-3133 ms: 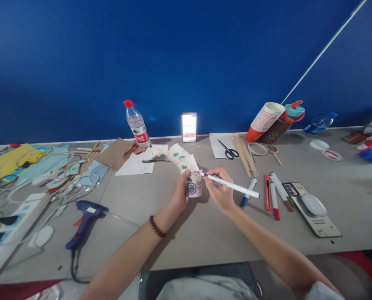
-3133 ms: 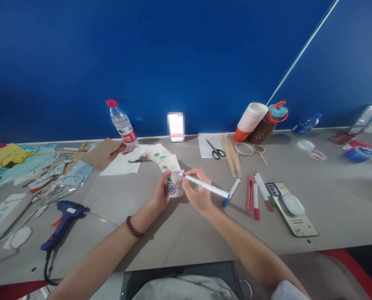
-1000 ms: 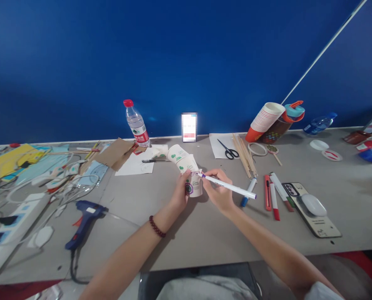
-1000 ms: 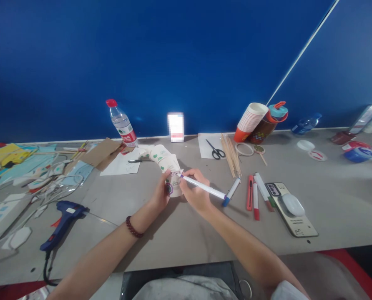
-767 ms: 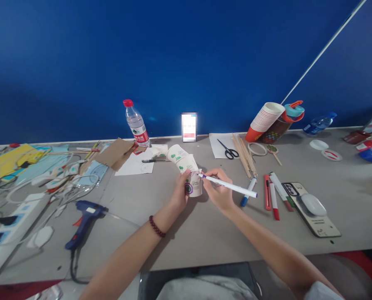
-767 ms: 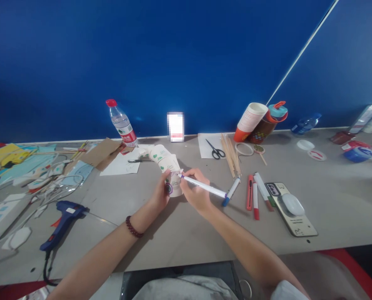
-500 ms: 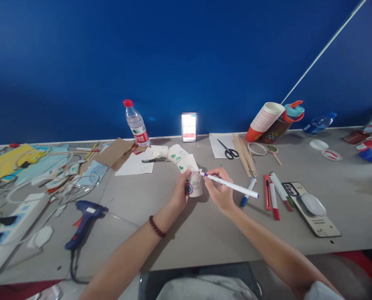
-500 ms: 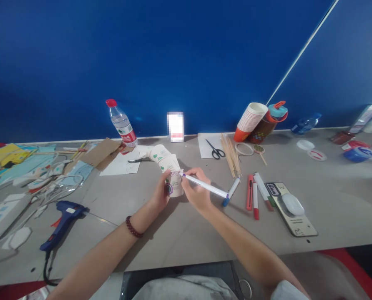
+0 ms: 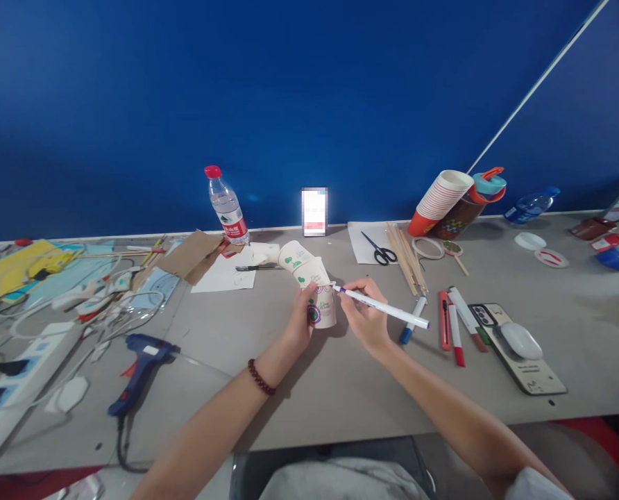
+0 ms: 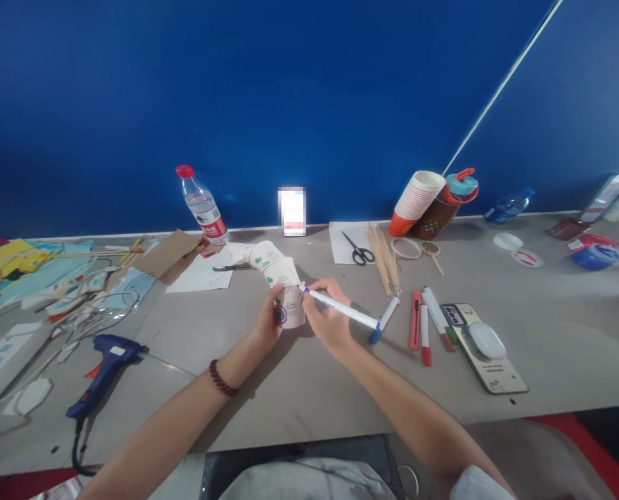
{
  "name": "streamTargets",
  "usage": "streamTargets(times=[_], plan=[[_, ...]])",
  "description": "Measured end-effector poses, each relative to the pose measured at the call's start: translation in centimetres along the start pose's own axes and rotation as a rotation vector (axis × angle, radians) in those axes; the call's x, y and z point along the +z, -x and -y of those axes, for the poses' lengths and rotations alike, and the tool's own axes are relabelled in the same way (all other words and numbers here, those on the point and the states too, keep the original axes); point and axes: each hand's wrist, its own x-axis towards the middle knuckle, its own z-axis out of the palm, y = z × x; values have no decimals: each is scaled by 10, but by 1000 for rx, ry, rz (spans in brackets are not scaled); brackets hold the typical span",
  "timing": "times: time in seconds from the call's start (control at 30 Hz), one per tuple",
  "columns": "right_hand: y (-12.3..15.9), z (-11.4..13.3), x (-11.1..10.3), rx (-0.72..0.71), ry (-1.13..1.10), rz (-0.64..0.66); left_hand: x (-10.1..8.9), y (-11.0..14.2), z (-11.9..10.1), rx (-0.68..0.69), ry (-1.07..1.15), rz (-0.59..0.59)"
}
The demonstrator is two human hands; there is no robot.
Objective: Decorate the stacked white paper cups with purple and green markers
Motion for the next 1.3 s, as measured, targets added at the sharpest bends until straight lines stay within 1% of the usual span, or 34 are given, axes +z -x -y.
streamTargets(times=[0.43,0.63,1.13,1.3], plan=[[-1,4,-1,-53,28,7,-1,-1,1,-9,-16,28],[0,5,-1,-48,20,10,0,1,-1,-4,-36,58],[2,2,0,6,-29,15,0,-1,0,20,-16,12],[1,1,1,-22,-14,10,0,0,0,10,-17,5]])
